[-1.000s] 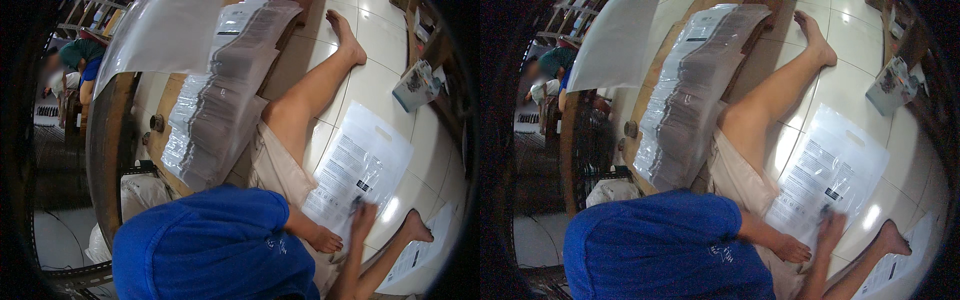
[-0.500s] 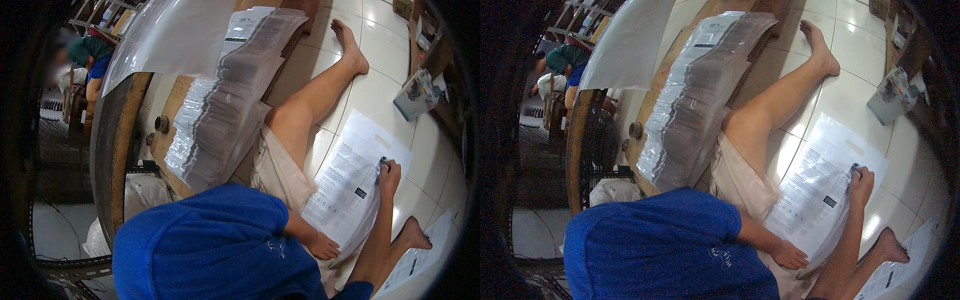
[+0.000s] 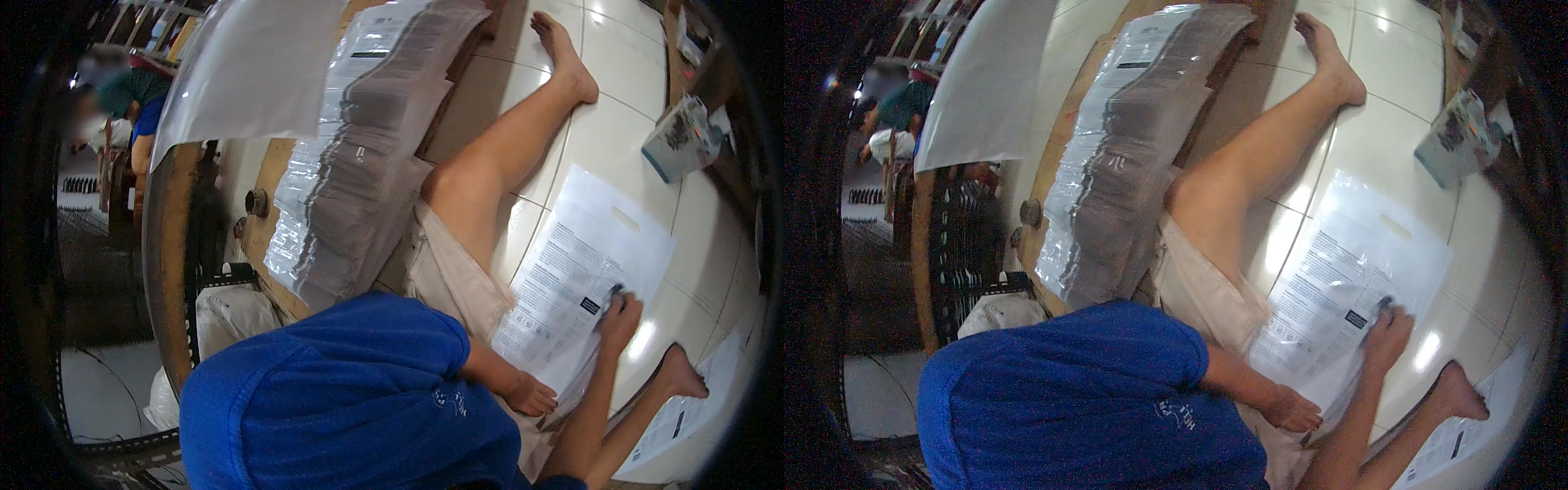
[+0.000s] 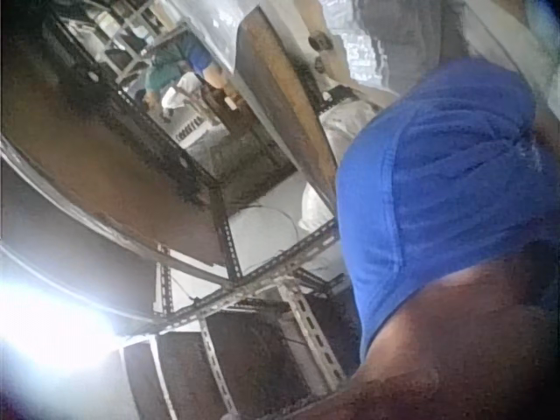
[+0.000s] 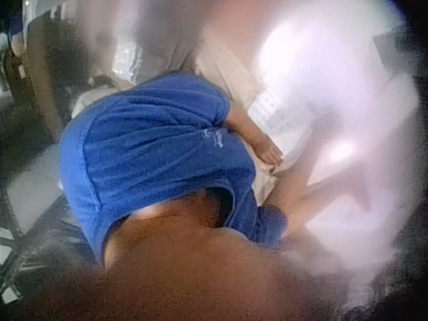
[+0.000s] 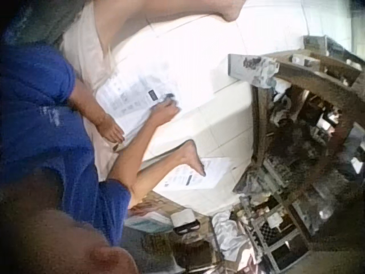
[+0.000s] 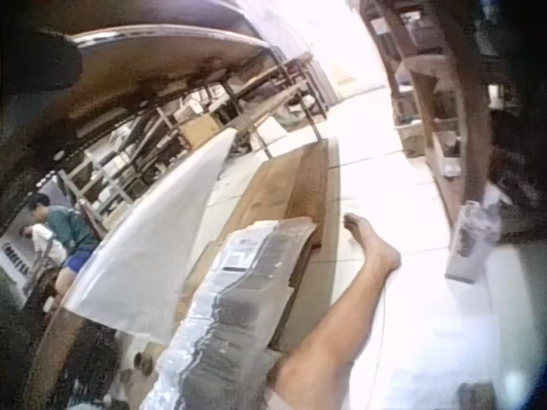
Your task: The person sits on the floor and wipes the surface of a stack of white plastic sheets using a cloth. They repeatedly wipe individual sheets, occasionally pick up a new sheet from the stack, and continue the wiping process.
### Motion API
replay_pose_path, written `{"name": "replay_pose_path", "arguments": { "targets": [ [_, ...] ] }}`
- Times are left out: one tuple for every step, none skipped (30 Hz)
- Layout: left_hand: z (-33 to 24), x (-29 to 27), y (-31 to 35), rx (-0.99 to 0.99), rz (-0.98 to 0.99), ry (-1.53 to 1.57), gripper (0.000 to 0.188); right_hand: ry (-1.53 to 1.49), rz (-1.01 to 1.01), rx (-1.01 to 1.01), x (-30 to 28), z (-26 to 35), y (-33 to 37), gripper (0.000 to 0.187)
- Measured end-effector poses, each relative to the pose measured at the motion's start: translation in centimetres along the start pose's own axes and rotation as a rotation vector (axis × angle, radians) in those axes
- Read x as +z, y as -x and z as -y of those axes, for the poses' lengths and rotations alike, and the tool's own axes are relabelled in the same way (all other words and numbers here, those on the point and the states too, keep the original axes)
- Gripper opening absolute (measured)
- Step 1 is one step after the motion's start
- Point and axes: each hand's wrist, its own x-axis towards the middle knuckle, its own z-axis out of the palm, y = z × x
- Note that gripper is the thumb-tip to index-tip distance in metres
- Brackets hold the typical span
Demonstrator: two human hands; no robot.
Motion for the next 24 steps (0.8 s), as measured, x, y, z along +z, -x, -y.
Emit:
{"name": "replay_pose_path", "arguments": {
  "targets": [
    [0.2, 0.2, 0.1, 0.023, 0.028, 0.013, 0.051, -0.062, -0.047, -0.003, -0.5, 0.2, -2.5, 0.017],
    [0.3, 0.1, -0.2, 0.050, 0.050, 0.028, 0.052, -0.033, -0.057, -0.062, -1.0, -0.8, -4.8, 0.017],
    [0.3, -0.1, -0.3, 0.063, 0.077, 0.041, 0.052, -0.075, -0.049, -0.055, -1.2, -1.2, -6.6, 0.015],
    [0.5, -0.7, -0.2, 0.063, 0.054, 0.024, 0.052, -0.149, -0.010, -0.038, -1.2, -1.8, -7.6, 0.015],
    [0.6, -1.2, -0.2, 0.069, 0.034, 0.009, 0.052, -0.224, 0.028, -0.015, -1.1, -2.6, -8.0, 0.016],
    [0.6, -1.5, 0.0, 0.068, 0.014, 0.002, 0.051, -0.216, 0.064, -0.067, -1.1, -2.0, -7.0, 0.016],
    [0.8, -1.3, 0.5, 0.037, -0.036, -0.027, 0.051, -0.205, 0.106, -0.121, -1.3, -0.7, -5.1, 0.017],
    [0.8, -1.1, 0.5, 0.030, -0.096, -0.041, 0.051, -0.179, 0.140, -0.150, -2.2, -0.5, -2.4, 0.017],
    [0.3, -0.8, 0.0, 0.049, -0.155, -0.029, 0.050, -0.103, 0.075, -0.205, -0.9, -2.8, 2.1, 0.016],
    [0.1, -0.5, -0.1, 0.023, -0.040, 0.065, 0.051, -0.191, 0.291, -0.042, -2.2, -0.8, 6.3, 0.015],
    [-0.1, -0.2, -0.3, 0.001, 0.077, 0.161, 0.051, -0.048, 0.068, -0.347, -0.3, -1.6, 11.4, 0.011],
    [0.2, 0.2, -0.4, -0.042, 0.190, 0.232, 0.051, -0.103, 0.062, -0.396, 1.1, -2.3, 15.3, 0.010],
    [0.2, 0.4, -0.6, -0.018, 0.167, 0.216, 0.052, -0.156, 0.338, 0.022, -1.9, 2.2, 17.1, 0.012],
    [0.1, 0.4, -0.6, -0.021, 0.134, 0.186, 0.053, -0.151, 0.274, 0.015, -2.0, 2.8, 16.9, 0.012],
    [0.0, 0.7, -0.2, -0.043, 0.097, 0.143, 0.053, -0.148, 0.216, -0.014, -1.7, 3.5, 16.4, 0.012],
    [-0.4, 0.6, 0.0, -0.039, 0.064, 0.121, 0.054, -0.108, 0.172, -0.023, -0.9, 3.5, 14.9, 0.012],
    [-0.6, 0.6, 0.0, -0.041, 0.030, 0.090, 0.055, -0.066, 0.127, -0.042, 0.1, 2.8, 12.2, 0.013],
    [-0.5, 0.6, -0.2, -0.046, -0.007, 0.050, 0.056, -0.061, 0.107, -0.063, 0.6, 2.4, 9.1, 0.016],
    [-0.4, 0.5, -0.3, -0.018, -0.041, 0.055, 0.057, -0.059, 0.082, -0.086, 0.9, 2.2, 5.7, 0.020],
    [-0.1, 0.3, -0.1, -0.011, -0.069, 0.047, 0.058, -0.052, 0.048, -0.116, 1.1, 2.7, 2.3, 0.022],
    [0.2, -0.2, 0.1, 0.013, -0.096, 0.040, 0.059, -0.068, -0.025, -0.147, 1.6, 2.1, -0.7, 0.021],
    [0.4, -0.3, 0.2, 0.037, -0.065, 0.054, 0.061, -0.099, -0.027, -0.125, 0.7, 3.4, -3.3, 0.019],
    [0.7, -0.4, 0.2, 0.047, -0.057, 0.038, 0.060, -0.051, 0.006, -0.094, -0.4, 4.4, -5.5, 0.018],
    [0.5, -0.4, -0.4, 0.102, -0.057, 0.043, 0.059, -0.070, 0.012, -0.067, -1.3, 2.6, -6.5, 0.017]
  ]
}}
